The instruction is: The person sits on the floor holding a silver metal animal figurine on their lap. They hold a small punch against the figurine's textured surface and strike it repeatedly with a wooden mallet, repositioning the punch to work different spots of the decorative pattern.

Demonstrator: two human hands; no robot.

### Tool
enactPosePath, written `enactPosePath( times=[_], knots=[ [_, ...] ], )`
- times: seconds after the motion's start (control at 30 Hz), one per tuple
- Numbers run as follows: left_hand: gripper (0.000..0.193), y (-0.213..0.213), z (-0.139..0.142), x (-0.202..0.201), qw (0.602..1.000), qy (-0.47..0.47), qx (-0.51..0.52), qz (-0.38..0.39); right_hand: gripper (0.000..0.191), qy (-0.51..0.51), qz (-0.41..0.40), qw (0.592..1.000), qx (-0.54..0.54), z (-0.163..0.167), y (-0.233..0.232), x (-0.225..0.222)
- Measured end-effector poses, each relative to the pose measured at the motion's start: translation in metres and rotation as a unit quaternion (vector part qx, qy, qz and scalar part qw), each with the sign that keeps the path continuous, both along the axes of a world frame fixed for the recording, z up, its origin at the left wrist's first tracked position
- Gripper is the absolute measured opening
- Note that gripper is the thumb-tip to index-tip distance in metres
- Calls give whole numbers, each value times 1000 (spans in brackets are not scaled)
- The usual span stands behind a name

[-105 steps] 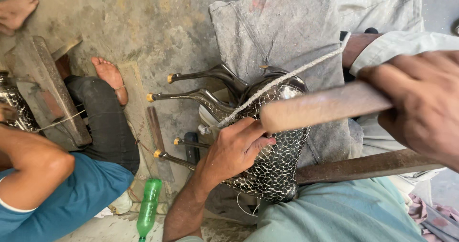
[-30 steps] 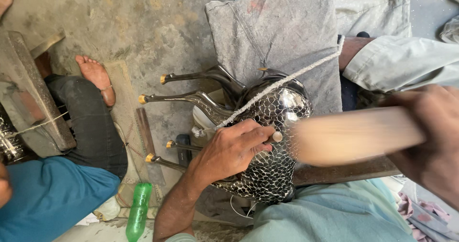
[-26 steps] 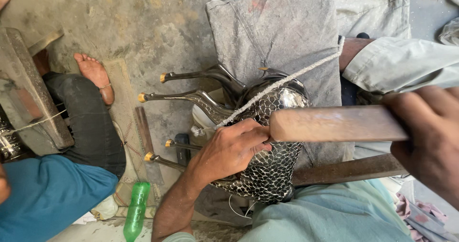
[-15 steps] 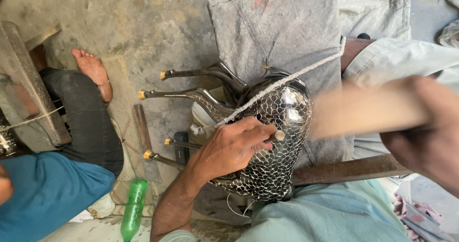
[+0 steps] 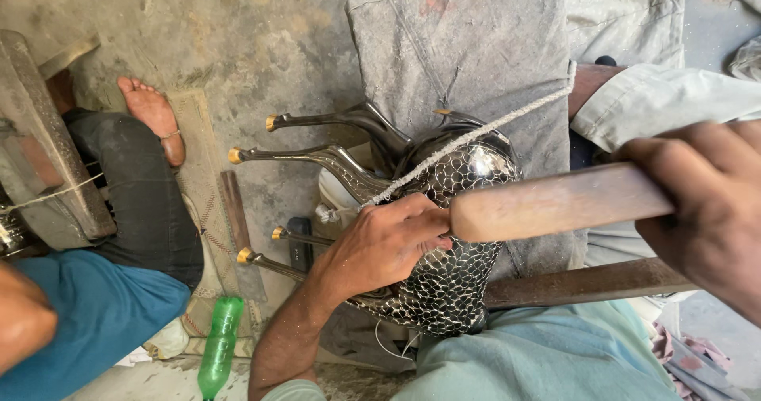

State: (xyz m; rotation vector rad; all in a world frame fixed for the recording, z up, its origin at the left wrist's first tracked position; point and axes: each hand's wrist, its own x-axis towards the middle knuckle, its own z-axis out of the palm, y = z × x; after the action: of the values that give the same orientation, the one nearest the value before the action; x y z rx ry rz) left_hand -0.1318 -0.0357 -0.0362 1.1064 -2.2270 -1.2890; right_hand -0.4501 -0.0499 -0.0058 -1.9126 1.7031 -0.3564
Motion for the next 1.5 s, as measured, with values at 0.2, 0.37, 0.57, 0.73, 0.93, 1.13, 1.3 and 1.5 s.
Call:
enactPosePath(
  times=[0.2, 0.37, 0.57, 0.73, 0.93, 1.13, 1.3, 1.5],
  knots=[
    [31, 1, -2, 2, 1000, -9, -9, -10, 45, -101, -40, 993, 54, -14, 14, -8],
    [39, 2, -2, 5, 1000, 15, 11, 6, 48, -225, -71, 964, 123, -24, 24, -17],
    [36, 3, -2, 10, 1000, 4, 9, 0, 51, -253, -80, 953, 146, -17, 24, -7],
    [38, 3, -3, 12, 1000, 9, 5, -3, 55, -200, -69, 968, 135, -11, 25, -4],
    [36, 3, 0, 17, 1000, 5, 0, -9, 58, 8, 16, 999, 29, -2, 21, 1],
    [36, 5, 0, 26, 1000, 17, 11, -9, 56, 28, 32, 999, 33, 0, 24, 8],
    [42, 7, -3, 32, 999, 31, 15, -9, 48, 19, 27, 999, 20, -8, 32, 8],
    [44, 8, -5, 35, 999, 36, 24, -11, 39, -10, 15, 1000, 13, -7, 36, 20]
  ],
)
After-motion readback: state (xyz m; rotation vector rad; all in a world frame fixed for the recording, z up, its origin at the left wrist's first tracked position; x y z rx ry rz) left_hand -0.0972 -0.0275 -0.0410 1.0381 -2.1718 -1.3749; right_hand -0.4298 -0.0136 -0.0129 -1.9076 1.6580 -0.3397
